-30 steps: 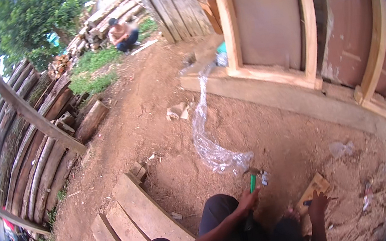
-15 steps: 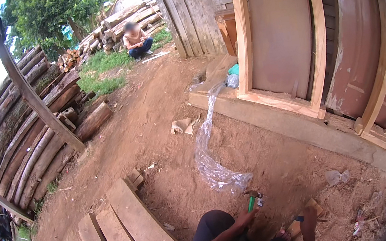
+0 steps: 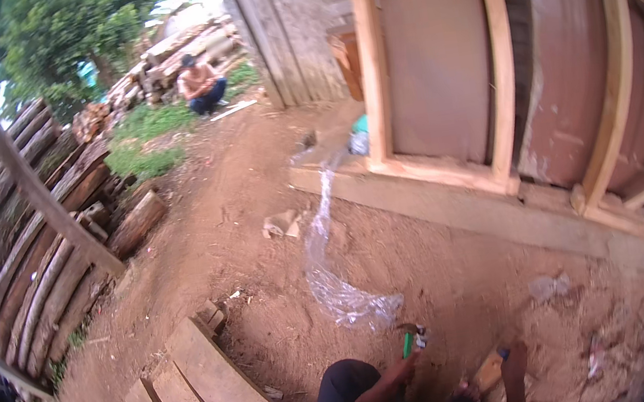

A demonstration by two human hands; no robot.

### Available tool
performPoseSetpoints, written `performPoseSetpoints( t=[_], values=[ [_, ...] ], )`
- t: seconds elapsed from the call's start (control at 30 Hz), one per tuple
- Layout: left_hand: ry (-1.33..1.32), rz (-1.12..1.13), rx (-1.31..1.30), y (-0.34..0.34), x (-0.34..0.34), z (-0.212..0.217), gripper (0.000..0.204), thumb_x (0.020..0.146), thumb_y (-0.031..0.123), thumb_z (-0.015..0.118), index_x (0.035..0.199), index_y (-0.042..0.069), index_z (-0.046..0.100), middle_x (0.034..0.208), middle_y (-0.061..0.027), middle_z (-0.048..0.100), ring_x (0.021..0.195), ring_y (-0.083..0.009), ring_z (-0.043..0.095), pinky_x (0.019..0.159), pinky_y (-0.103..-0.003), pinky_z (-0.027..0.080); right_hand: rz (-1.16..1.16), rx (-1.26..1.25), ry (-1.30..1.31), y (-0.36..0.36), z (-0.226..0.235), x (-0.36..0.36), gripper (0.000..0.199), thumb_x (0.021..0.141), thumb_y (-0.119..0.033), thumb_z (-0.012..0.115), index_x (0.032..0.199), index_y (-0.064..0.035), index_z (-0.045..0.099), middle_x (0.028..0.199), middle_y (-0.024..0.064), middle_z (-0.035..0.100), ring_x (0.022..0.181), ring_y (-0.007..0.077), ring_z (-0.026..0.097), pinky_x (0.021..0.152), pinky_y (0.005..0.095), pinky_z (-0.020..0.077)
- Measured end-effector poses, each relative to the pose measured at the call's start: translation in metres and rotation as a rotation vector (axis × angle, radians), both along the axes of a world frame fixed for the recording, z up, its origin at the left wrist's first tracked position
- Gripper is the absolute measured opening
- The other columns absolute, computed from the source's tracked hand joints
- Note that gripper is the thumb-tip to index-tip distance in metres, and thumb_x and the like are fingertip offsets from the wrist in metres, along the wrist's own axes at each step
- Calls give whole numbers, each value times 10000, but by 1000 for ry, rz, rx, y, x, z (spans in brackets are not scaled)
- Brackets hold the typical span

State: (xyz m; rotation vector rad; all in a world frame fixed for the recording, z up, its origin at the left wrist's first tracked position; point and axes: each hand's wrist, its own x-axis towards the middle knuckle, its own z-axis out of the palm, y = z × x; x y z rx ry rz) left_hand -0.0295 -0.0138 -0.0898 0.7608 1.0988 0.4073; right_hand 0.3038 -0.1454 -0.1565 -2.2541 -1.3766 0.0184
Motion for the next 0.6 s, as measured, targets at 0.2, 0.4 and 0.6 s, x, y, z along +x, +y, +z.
performPoseSetpoints(
  t=[0.2, 0.4, 0.6],
  values=[
    [4, 57, -148, -10, -10, 14, 357, 927, 436, 618, 779, 180, 419, 581, 46, 392, 456, -80, 397, 411, -241, 314, -224, -209, -13, -76, 0, -2, 190, 807, -142, 651, 914, -6, 571, 921, 201, 577, 883, 411, 576, 753, 495, 474],
    [-67, 51, -161, -14, 8, 42, 225, 957, 309, 590, 859, 150, 463, 564, 80, 298, 427, -47, 301, 381, -219, 229, -191, -8, 310, -76, 48, -20, 267, 751, -4, 671, 1012, -57, 642, 1014, 169, 572, 907, 366, 606, 767, 438, 519],
    [-38, -15, -189, -12, 7, 41, 207, 960, 300, 582, 914, 125, 482, 567, 83, 294, 430, -39, 291, 386, -213, 223, -202, 75, 155, -25, 53, -39, 285, 743, -42, 720, 1018, -39, 648, 959, 179, 579, 904, 377, 607, 762, 449, 510]
  ],
)
